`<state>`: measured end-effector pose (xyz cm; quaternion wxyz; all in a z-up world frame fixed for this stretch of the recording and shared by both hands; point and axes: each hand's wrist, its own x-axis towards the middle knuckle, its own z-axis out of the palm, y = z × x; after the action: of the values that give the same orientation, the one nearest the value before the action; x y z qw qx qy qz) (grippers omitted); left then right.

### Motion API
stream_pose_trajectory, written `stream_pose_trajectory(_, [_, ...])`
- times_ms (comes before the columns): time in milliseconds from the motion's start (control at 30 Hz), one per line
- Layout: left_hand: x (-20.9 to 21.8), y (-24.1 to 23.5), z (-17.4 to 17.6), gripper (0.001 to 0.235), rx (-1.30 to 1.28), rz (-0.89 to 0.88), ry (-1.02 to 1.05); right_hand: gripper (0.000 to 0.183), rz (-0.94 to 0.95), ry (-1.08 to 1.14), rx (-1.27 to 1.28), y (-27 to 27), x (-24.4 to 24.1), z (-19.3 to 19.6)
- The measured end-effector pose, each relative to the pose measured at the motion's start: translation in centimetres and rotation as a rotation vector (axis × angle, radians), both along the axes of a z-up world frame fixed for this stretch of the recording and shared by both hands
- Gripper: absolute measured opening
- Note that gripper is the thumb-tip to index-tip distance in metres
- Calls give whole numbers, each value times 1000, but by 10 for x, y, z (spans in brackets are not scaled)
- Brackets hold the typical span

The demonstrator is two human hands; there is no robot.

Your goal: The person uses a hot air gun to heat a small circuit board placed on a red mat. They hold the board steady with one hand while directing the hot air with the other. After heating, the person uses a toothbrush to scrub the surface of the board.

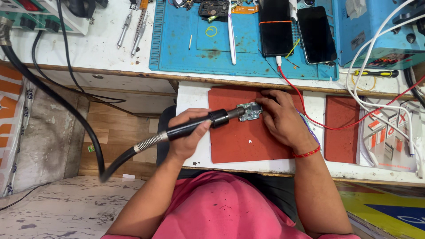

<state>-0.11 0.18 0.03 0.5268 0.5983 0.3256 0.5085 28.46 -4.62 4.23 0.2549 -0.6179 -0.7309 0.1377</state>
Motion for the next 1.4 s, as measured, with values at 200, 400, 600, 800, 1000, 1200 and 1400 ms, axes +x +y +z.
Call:
stream_pose_trajectory(200, [0,1,5,26,36,-27,28,62,48,-27,14,-4,-2,6])
stream_pose_trajectory(400, [5,0,4,25,-15,37,19,56,1,-98,20,-2,-8,-1])
stream_pose_trajectory(600, [4,-2,4,22,65,-75,7,71,131,-19,213,-2,-22,12])
stream_pose_trajectory(800, [21,-13,22,37,203,-197,-31,63,320,-14,239,-5,-42,-3])
stream_pose_trajectory(1000, [36,1,29,61,466,-268,3,62,378,58,374,-10,-40,-17])
stream_pose_trajectory(1200, [25,9,12,38,217,-80,156,62,97,188,316,-8,-27,3])
stream_pose_trajectory(1400, [17,18,8,34,104,-87,121,42,-89,39,96,-3,6,6])
